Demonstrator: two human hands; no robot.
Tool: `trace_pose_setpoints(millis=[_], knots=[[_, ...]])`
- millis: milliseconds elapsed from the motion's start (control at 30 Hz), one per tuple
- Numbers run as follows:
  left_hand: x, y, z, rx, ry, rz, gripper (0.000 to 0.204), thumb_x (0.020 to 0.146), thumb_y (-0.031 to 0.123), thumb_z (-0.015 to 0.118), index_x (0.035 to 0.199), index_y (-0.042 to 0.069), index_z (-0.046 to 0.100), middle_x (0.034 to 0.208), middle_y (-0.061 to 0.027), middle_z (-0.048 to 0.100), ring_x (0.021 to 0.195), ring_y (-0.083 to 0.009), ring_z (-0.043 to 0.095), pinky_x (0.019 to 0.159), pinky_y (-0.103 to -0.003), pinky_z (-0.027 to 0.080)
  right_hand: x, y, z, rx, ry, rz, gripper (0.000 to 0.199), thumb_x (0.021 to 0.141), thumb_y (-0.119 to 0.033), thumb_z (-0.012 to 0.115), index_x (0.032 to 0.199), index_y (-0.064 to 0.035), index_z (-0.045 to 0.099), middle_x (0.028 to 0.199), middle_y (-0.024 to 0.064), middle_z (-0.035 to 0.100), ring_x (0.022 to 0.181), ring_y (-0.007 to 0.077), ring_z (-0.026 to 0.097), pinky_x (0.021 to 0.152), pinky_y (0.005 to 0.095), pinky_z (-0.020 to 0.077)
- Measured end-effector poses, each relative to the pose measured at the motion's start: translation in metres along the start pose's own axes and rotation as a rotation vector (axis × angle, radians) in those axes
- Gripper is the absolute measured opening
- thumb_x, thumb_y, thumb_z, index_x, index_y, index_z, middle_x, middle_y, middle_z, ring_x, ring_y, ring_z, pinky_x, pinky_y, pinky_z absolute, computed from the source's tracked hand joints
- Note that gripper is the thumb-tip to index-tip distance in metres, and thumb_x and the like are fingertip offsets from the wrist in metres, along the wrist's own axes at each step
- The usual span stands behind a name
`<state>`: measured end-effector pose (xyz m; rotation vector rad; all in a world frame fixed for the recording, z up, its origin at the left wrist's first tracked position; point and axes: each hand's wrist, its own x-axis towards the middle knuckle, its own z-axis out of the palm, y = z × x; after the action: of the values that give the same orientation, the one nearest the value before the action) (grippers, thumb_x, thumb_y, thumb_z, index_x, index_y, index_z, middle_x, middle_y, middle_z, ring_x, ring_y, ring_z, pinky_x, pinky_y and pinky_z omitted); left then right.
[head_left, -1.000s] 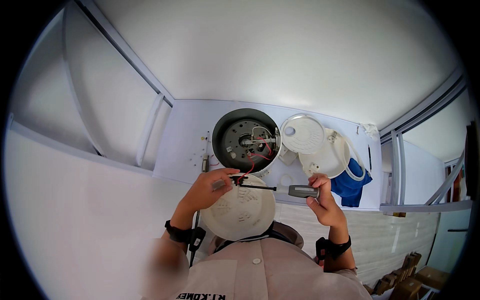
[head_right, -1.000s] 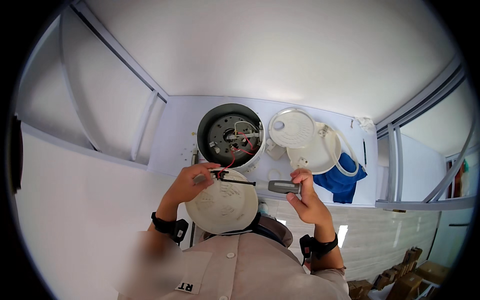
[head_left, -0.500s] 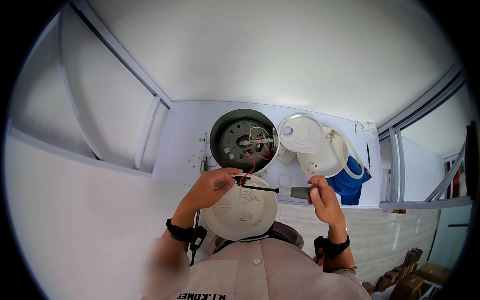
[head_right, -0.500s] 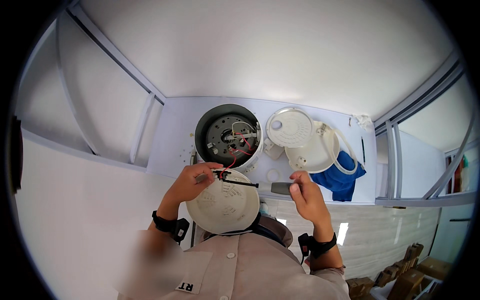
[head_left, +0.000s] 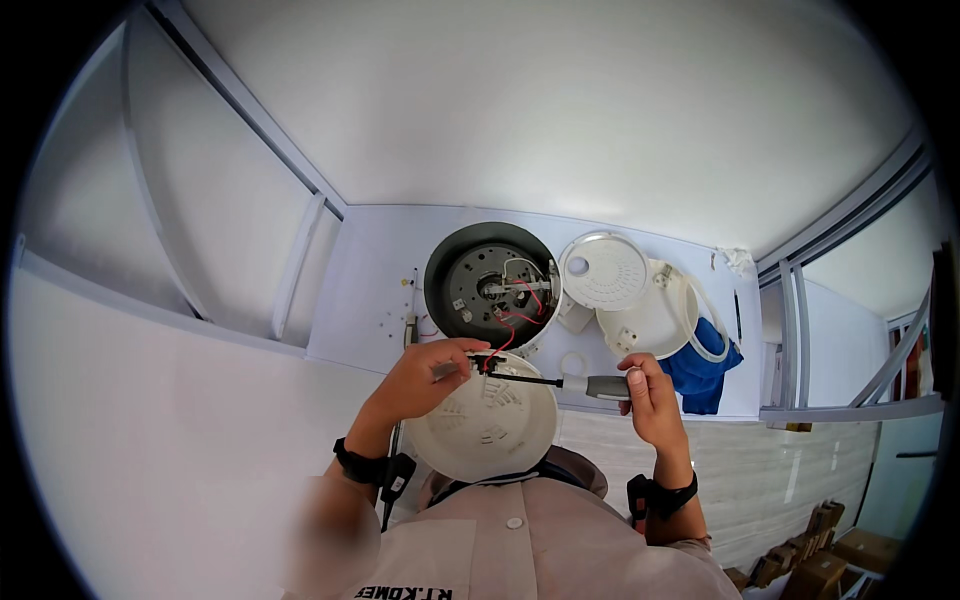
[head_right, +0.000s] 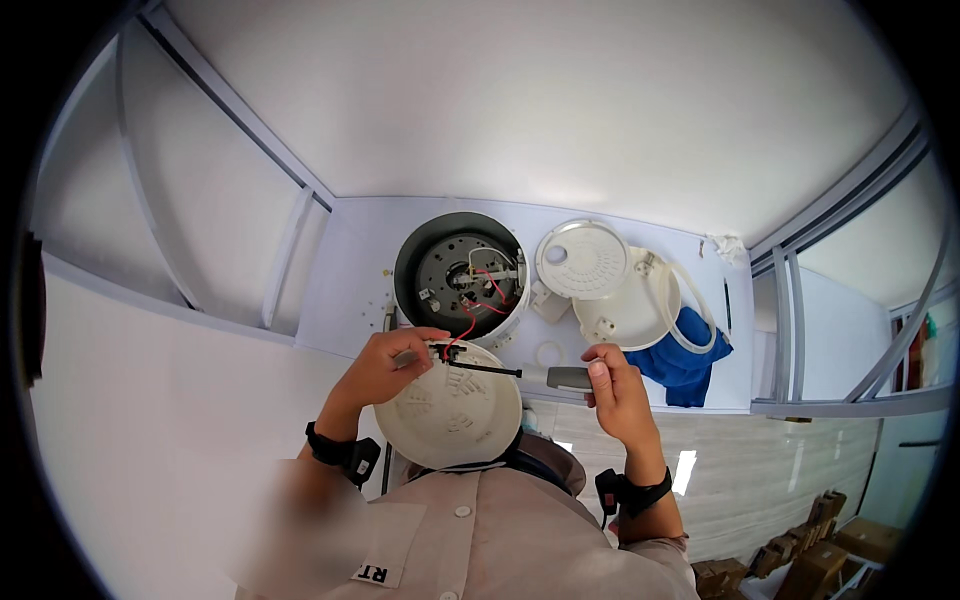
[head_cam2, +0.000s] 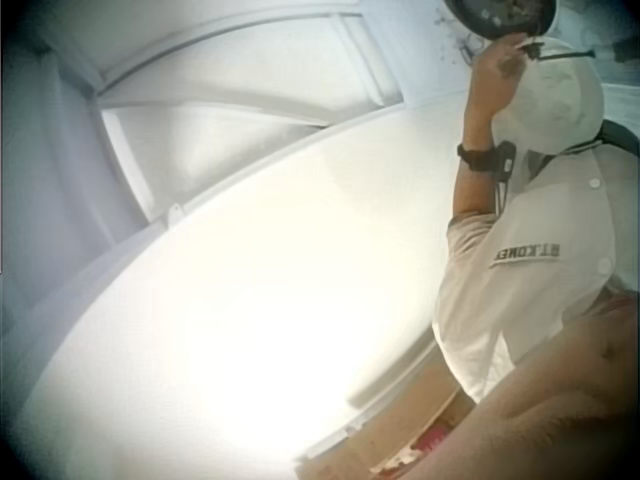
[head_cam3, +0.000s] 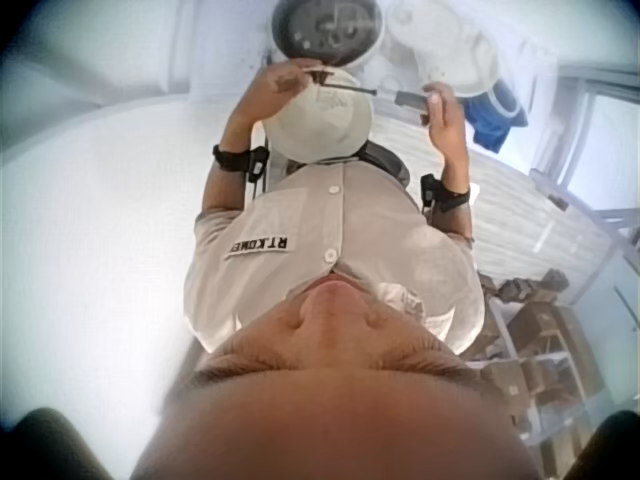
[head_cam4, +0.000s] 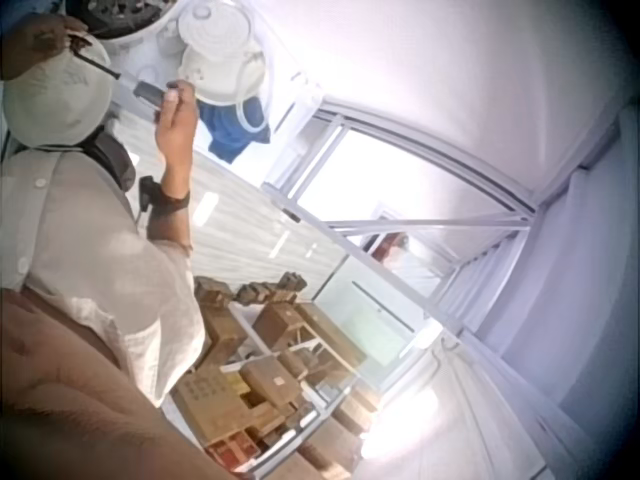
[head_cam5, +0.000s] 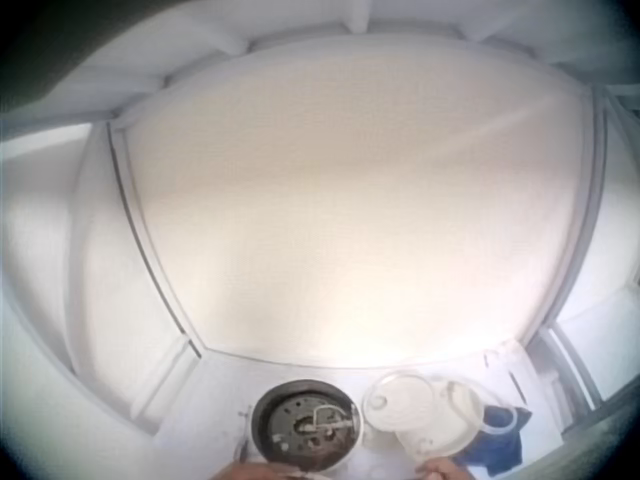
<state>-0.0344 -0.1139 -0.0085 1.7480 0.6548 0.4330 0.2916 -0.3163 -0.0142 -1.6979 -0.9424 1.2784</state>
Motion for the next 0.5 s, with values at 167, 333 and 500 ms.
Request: trace_pose_setpoints(millis=[167, 333, 500], knots=[[-0.001, 0.0, -0.002, 0.066, 0.004, 0.027, 0.012, 0.089, -0.01, 0.069, 0.089, 0.002, 0.067, 0.129, -0.0168, 0.074, 0.121, -0.0255, 0.07, 0.096, -0.036, 0.059, 0.005, 0.028, 0.004, 0.067, -0.038, -0.428, 0.03, 0.107, -0.013, 0.058, 0.132, -0.005, 0.045, 0.113, 0.0089, 0.054, 0.102, 0.0188, 0.053, 0.096, 0.0326, 0.0448], [-0.002, -0.002, -0.003, 0.06, 0.015, 0.04, 0.012, 0.089, -0.008, 0.072, 0.088, 0.003, 0.067, 0.128, -0.0162, 0.075, 0.119, -0.0252, 0.071, 0.098, -0.037, 0.057, 0.009, 0.038, 0.007, 0.083, 0.029, -0.628, 0.034, 0.104, -0.011, 0.063, 0.133, -0.0053, 0.046, 0.114, 0.0084, 0.053, 0.102, 0.0186, 0.051, 0.097, 0.0327, 0.044], [-0.001, -0.001, -0.002, 0.064, 0.017, 0.038, 0.014, 0.088, -0.007, 0.075, 0.087, 0.004, 0.066, 0.129, -0.0154, 0.076, 0.119, -0.0255, 0.072, 0.1, -0.037, 0.056, 0.004, 0.022, 0.006, -0.057, 0.124, -0.327, 0.033, 0.109, -0.026, 0.064, 0.129, -0.0029, 0.051, 0.092, 0.0046, 0.058, 0.082, 0.0136, 0.056, 0.081, 0.0267, 0.048]])
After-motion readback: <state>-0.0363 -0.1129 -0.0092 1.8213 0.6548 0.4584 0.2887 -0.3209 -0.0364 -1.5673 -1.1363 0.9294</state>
